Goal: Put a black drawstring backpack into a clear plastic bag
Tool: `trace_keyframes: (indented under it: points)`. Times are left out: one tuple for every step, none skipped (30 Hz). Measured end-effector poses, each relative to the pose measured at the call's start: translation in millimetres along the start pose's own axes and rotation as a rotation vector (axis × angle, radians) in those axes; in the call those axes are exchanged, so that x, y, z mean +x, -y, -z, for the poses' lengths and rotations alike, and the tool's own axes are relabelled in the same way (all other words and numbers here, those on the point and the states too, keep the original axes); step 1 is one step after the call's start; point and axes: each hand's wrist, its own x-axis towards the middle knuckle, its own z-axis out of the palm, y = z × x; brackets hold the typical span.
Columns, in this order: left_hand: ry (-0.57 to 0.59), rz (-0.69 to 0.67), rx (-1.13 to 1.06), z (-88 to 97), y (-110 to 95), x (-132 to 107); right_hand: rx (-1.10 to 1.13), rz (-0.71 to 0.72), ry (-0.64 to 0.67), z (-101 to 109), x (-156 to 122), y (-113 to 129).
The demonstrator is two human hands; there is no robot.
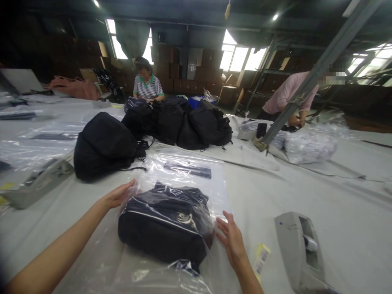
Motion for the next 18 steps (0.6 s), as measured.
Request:
trace_keyframes:
  points:
    - [-0.029,0.021,0.004,4.5,0,-9,0.025,-0.007,-0.005,11,-11,-7]
    - [-0.069,0.037,0.009,9.4,1,-20,0.052,-0.026,-0.007,21,-21,-15]
    - [-0.111,0.045,0.013,14.5,4,-31,0.076,-0.062,-0.003,30,-30,-24]
    - [-0.149,0.045,0.017,19.4,8,-43,0.098,-0.109,0.014,36,-37,-32]
    - [-0.176,0.044,0.023,23.8,12,-54,0.113,-0.158,0.044,40,-41,-39]
    - [-0.196,0.039,0.031,27.3,16,-63,0.126,-0.192,0.072,40,-43,-43]
    - [-0.215,0.03,0.046,29.5,18,-70,0.137,-0.204,0.09,36,-42,-44]
    - [-0.246,0.009,0.068,30.4,16,-73,0.14,-0.196,0.093,31,-39,-42]
    - [-0.292,-0.03,0.098,29.5,12,-73,0.135,-0.177,0.084,24,-34,-38]
    - [-0.346,-0.089,0.133,26.7,3,-70,0.117,-0.152,0.06,16,-28,-32]
    - [-0.393,-0.165,0.172,21.4,-10,-64,0.087,-0.124,0.027,8,-22,-24]
    - [-0.418,-0.247,0.211,13.4,-25,-56,0.045,-0.099,-0.002,1,-17,-17]
    - [-0.409,-0.323,0.25,2.5,-41,-46,0.001,-0.076,-0.023,-5,-13,-11]
    - [-0.364,-0.388,0.287,-11.6,-57,-36,-0.036,-0.054,-0.037,-10,-10,-6]
    - [-0.289,-0.435,0.318,-28.6,-70,-26,-0.063,-0.029,-0.033,-13,-9,-2]
    - [-0.195,-0.463,0.341,-47.9,-81,-17,-0.085,-0.004,-0.008,-16,-9,-1]
    - [-0.093,-0.476,0.358,-69.1,-87,-8,-0.104,0.022,0.03,-17,-11,0]
    - [0.01,-0.48,0.368,-91.2,-88,0,-0.124,0.053,0.065,-19,-15,0]
